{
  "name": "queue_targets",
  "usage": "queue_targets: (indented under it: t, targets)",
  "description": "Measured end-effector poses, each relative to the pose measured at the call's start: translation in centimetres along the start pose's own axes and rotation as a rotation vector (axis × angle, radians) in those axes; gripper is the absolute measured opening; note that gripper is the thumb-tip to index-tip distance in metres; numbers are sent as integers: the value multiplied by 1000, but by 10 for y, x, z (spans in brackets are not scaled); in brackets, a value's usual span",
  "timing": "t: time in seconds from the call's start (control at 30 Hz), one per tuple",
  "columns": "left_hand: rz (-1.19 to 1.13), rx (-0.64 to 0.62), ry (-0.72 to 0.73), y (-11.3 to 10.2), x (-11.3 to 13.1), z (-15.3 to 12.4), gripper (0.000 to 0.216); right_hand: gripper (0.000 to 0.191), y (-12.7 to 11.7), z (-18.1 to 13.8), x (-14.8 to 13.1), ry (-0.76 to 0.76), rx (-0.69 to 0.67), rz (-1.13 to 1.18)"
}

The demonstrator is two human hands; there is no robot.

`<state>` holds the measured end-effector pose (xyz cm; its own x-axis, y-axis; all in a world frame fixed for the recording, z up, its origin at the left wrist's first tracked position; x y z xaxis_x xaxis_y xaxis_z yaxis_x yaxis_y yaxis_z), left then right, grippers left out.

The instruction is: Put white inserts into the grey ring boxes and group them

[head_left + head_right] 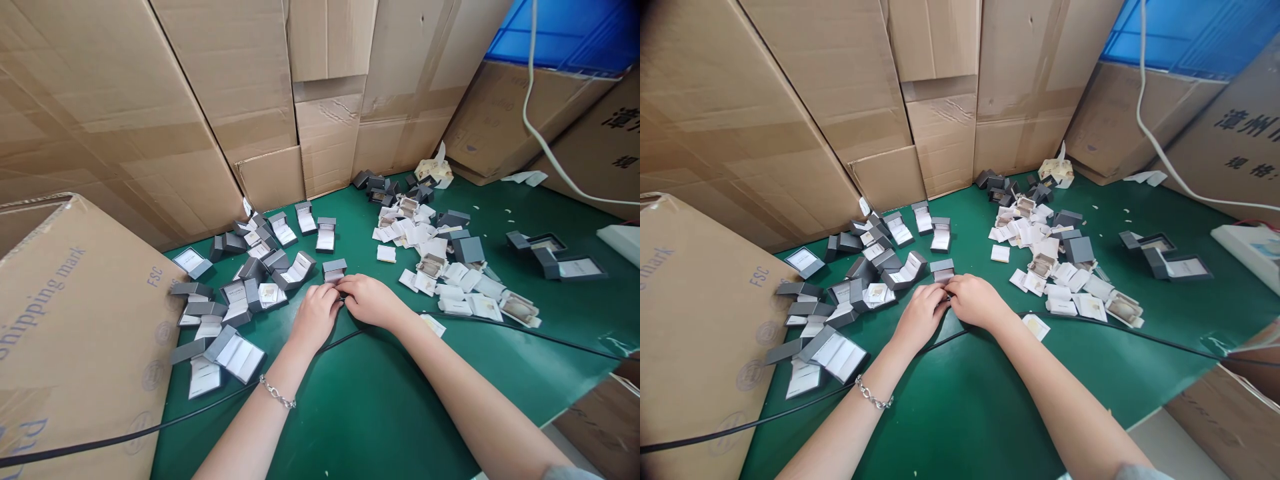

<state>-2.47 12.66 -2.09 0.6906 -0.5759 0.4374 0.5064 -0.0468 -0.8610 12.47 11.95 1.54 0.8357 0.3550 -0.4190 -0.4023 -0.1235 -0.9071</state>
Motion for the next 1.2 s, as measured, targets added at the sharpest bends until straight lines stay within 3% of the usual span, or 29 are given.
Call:
queue_targets:
  t: [0.33, 0.47, 0.63, 0.83, 1.2]
  targets:
    - [42, -65, -23, -5, 4, 0, 20, 19, 5, -2, -23, 65, -27, -381]
    - [53, -70, -24, -4, 3, 0, 19, 14, 9, 0, -21, 60, -2, -361]
    - [49, -67, -26, -3, 1, 0, 18, 22, 7, 1, -19, -5, 74, -240]
    - [56, -47, -18, -2, 0, -1, 18, 29, 6, -1, -18, -1, 33, -188]
    - [74, -67, -15, -5, 3, 0, 19, 21, 4, 0, -18, 30, 46, -246]
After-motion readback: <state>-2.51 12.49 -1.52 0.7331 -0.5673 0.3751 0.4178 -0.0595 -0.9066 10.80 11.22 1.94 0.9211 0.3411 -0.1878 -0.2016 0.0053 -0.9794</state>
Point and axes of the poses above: each hand's wrist, its own z-axis towards the middle knuckle, its own y-axis out of the palm, x = y × z, the point moved 1 cm from there along z, towards the middle knuckle, and after that the axes turned 3 degrees about z, right-handed, at the moved point
